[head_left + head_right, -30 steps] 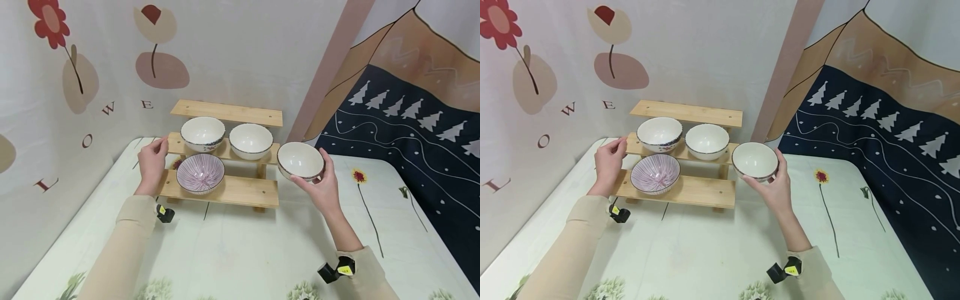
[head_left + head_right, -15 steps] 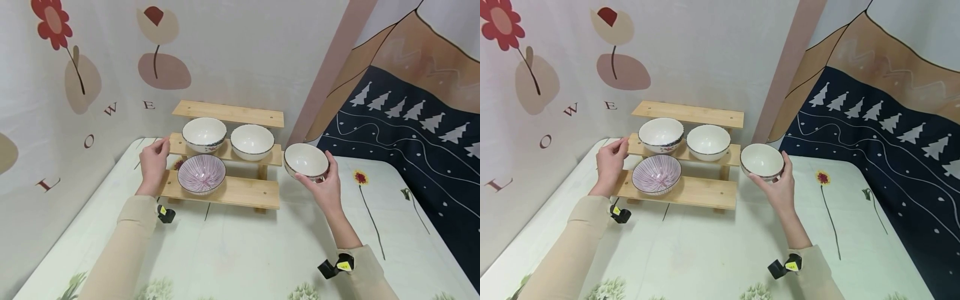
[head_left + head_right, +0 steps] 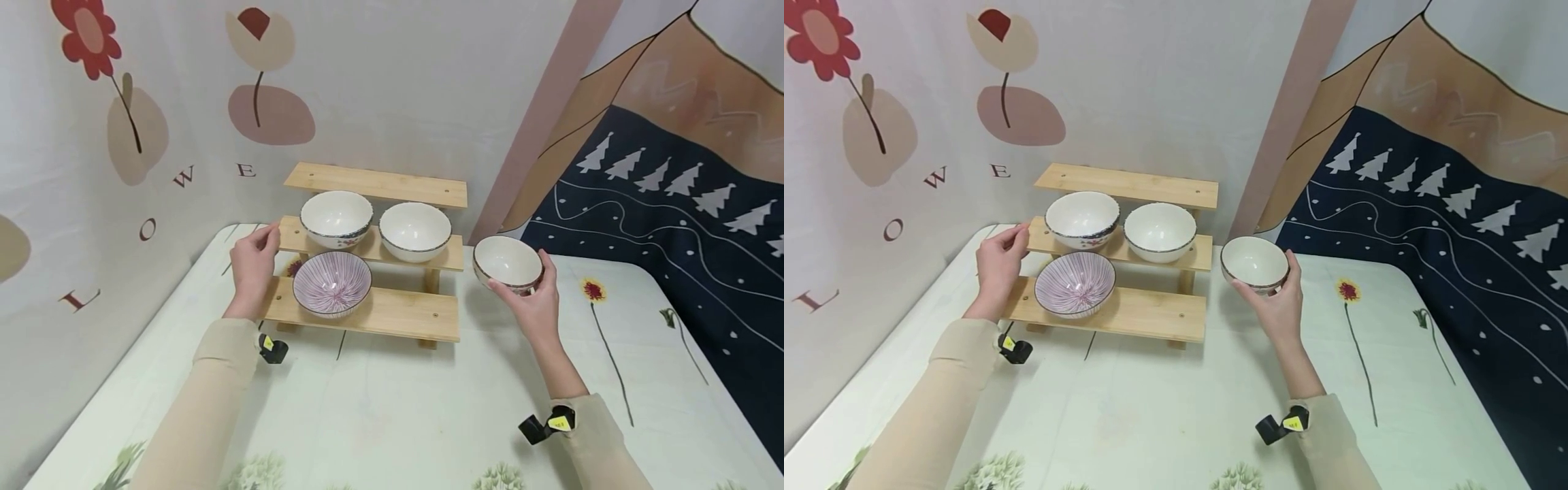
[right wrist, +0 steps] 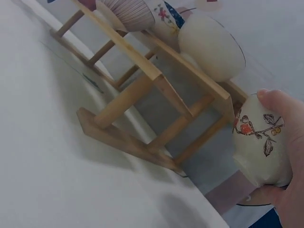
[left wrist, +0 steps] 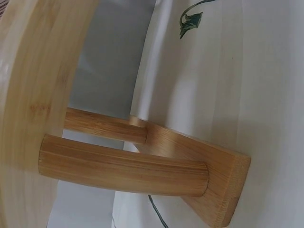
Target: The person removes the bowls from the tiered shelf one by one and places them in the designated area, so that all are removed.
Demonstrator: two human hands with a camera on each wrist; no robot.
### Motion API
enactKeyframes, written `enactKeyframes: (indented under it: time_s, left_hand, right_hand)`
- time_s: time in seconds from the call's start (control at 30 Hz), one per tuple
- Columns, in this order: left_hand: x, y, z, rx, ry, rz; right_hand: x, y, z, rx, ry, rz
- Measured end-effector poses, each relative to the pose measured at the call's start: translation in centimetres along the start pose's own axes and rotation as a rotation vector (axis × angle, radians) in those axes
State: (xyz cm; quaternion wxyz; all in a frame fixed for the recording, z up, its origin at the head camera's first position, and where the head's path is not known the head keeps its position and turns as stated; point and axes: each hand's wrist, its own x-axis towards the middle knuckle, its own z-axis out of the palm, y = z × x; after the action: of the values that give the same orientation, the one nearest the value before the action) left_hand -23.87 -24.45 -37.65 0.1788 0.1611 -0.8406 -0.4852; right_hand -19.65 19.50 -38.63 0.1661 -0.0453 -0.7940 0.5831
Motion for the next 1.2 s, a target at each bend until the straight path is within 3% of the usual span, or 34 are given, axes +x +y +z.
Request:
enactKeyframes:
  time_s: [0.8, 1.2]
  left_hand:
    - [0.1, 0.1, 0.1, -0.002, 0.016, 0.019]
    - [0.1, 0.0, 0.1, -0.001, 0.017, 0.014]
  right_hand:
    - [2.0, 3.4, 1.1, 0.0, 0.1, 0.019]
    - [2.2, 5.1, 1.8, -0.02, 0.071, 0.095]
